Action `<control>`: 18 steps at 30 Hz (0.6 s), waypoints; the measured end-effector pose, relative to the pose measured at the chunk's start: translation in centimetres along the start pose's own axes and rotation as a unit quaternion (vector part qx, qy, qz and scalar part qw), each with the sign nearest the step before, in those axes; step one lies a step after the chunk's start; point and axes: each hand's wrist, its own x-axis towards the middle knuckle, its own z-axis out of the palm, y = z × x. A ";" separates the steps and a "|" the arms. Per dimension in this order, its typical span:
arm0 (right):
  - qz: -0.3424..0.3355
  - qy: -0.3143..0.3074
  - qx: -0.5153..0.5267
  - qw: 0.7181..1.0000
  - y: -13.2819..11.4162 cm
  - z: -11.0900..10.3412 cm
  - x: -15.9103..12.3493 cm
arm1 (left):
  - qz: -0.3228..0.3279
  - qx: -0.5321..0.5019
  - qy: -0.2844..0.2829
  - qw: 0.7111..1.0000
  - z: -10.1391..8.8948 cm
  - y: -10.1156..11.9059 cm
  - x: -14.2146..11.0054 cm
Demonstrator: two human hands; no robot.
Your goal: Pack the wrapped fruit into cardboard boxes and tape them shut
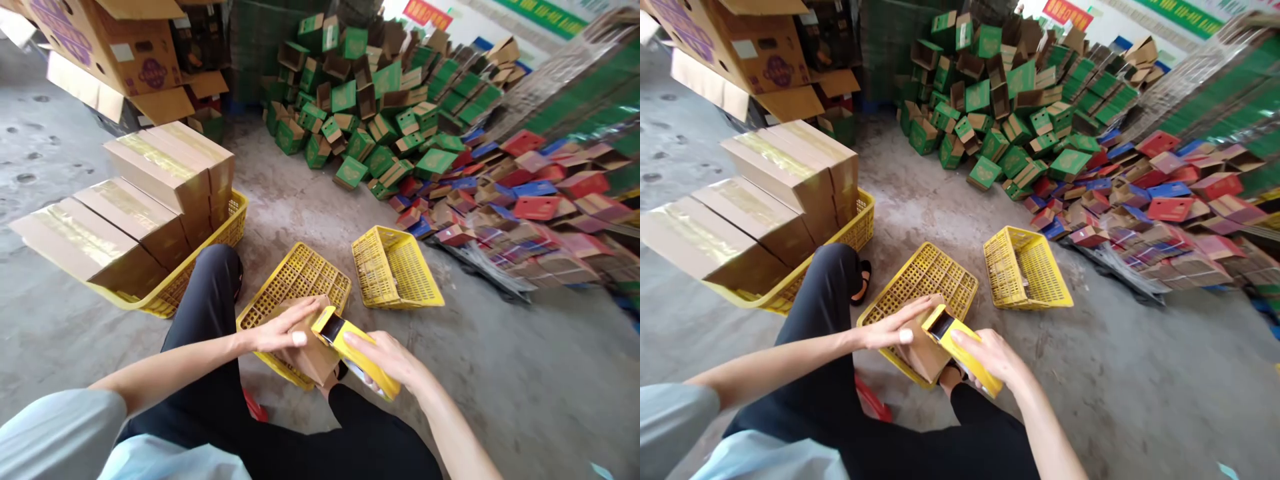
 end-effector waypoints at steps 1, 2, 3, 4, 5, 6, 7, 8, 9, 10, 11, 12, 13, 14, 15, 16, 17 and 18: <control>-0.001 -0.007 -0.008 1.000 0.0 -0.2 0.0 | 0.002 0.014 -0.002 1.000 0.8 0.7 -0.7; -0.003 -0.020 -0.017 1.000 0.1 -0.3 0.0 | -0.003 0.027 0.003 1.000 1.8 1.1 -1.3; -0.005 -0.037 -0.026 0.999 0.1 -0.4 -0.1 | -0.005 0.042 0.010 0.999 2.8 1.4 -2.0; -0.008 -0.056 -0.034 0.998 0.1 -0.5 -0.1 | -0.002 0.057 0.017 0.998 3.7 1.6 -2.6; -0.012 -0.073 -0.042 0.996 0.1 -0.5 -0.1 | 0.004 0.069 0.020 0.997 4.4 1.6 -3.0; -0.015 -0.081 -0.048 0.995 0.0 -0.5 -0.1 | 0.010 0.081 0.022 0.996 4.9 1.6 -3.4; -0.018 -0.079 -0.054 0.995 -0.1 -0.5 -0.1 | 0.015 0.096 0.030 0.995 5.0 1.5 -3.5; -0.022 -0.070 -0.058 0.996 -0.3 -0.3 -0.1 | 0.026 0.114 0.040 0.992 4.7 1.4 -3.5; -0.026 -0.058 -0.061 0.996 -0.5 -0.2 0.0 | 0.041 0.136 0.052 0.989 4.1 1.4 -3.4; -0.032 -0.046 -0.060 0.997 -0.7 -0.1 0.0 | 0.061 0.162 0.062 0.983 3.2 1.5 -3.1; -0.037 -0.038 -0.058 0.997 -0.9 0.0 0.1 | 0.092 0.188 0.068 0.975 2.2 1.6 -2.7; -0.042 -0.035 -0.055 0.997 -1.0 0.1 0.2 | 0.123 0.212 0.062 0.968 1.0 1.8 -2.2; -0.045 -0.037 -0.052 0.997 -1.0 0.2 0.3 | 0.150 0.229 0.045 0.961 -0.1 2.1 -1.7; -0.046 -0.040 -0.048 0.997 -0.9 0.2 0.4 | 0.181 0.239 0.014 0.954 -1.1 2.4 -1.2; -0.046 -0.043 -0.045 0.997 -0.7 0.1 0.4 | 0.201 0.244 -0.022 0.948 -1.9 2.6 -0.7; -0.046 -0.046 -0.040 0.997 -0.5 0.1 0.5 | 0.217 0.250 -0.060 0.942 -2.6 2.8 -0.3; -0.045 -0.047 -0.036 0.997 -0.2 0.1 0.4 | 0.232 0.255 -0.092 0.934 -3.1 3.0 0.1; -0.044 -0.048 -0.031 0.997 0.2 0.1 0.4 | 0.242 0.262 -0.119 0.927 -3.4 3.0 0.5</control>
